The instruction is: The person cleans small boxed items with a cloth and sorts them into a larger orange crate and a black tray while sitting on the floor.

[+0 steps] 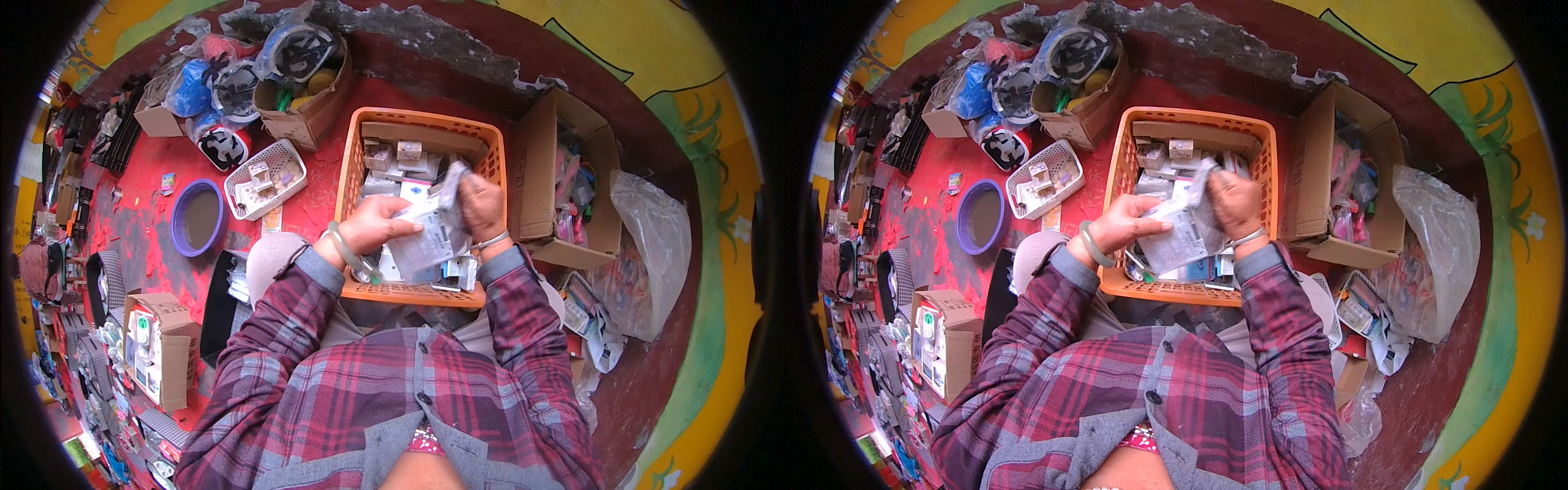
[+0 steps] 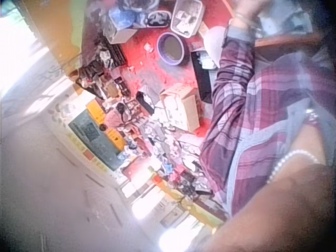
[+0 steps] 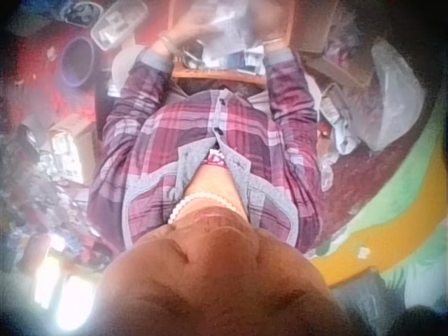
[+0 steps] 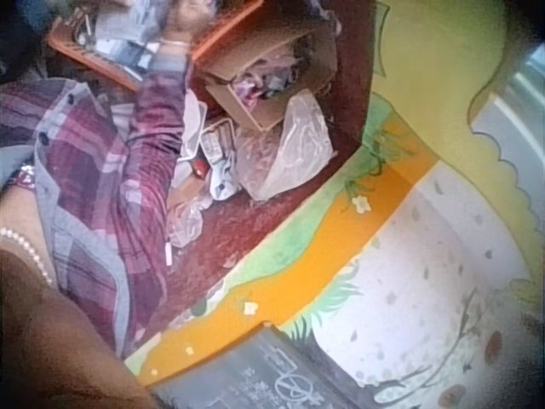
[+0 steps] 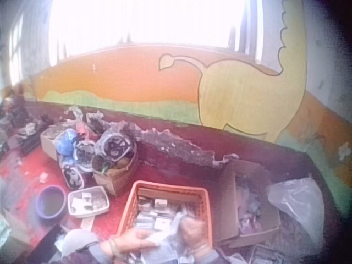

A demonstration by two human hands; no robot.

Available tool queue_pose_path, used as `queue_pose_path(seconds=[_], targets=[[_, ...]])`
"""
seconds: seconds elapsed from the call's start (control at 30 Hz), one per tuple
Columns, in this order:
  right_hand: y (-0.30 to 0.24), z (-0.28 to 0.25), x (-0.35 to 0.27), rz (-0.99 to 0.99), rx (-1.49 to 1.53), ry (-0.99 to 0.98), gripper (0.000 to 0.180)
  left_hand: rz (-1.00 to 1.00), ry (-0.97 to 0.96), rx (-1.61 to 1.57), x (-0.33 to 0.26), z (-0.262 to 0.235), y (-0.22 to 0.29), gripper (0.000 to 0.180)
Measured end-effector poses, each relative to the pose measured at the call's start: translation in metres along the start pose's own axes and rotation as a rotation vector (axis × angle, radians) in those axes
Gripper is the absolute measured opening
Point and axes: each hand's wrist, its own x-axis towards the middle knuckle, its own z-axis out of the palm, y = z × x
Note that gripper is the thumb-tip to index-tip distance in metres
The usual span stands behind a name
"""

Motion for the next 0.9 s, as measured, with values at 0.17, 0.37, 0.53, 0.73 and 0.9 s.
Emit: queue_pose_path(seconds=[0.17, 0.37, 0.53, 0.73, 0.9], targets=[[0.015, -0.074, 0.026, 0.410, 0.801, 0.175, 0.038, 0.060, 0.186, -0.290, -0.020, -0.019, 0.025, 0.025], [-0.065, -0.042, 0.019, 0.715, 1.030, -0.019, 0.042, 0.254, 0.370, -0.562, -0.006, -0.019, 0.014, 0.028], [-0.019, 0.002, -0.005, 0.579, 1.255, -0.285, 0.048, 0.311, 0.254, -0.463, 0.001, -0.002, 0.005, 0.036], [-0.028, 0.021, -0.013, 0.551, 1.196, -0.039, 0.015, 0.206, 0.147, -0.161, 0.001, 0.013, -0.004, 0.041], [-0.025, 0.034, -0.022, 0.524, 0.926, 0.043, 0.018, 0.204, 0.297, -0.152, 0.008, 0.021, -0.008, 0.026]])
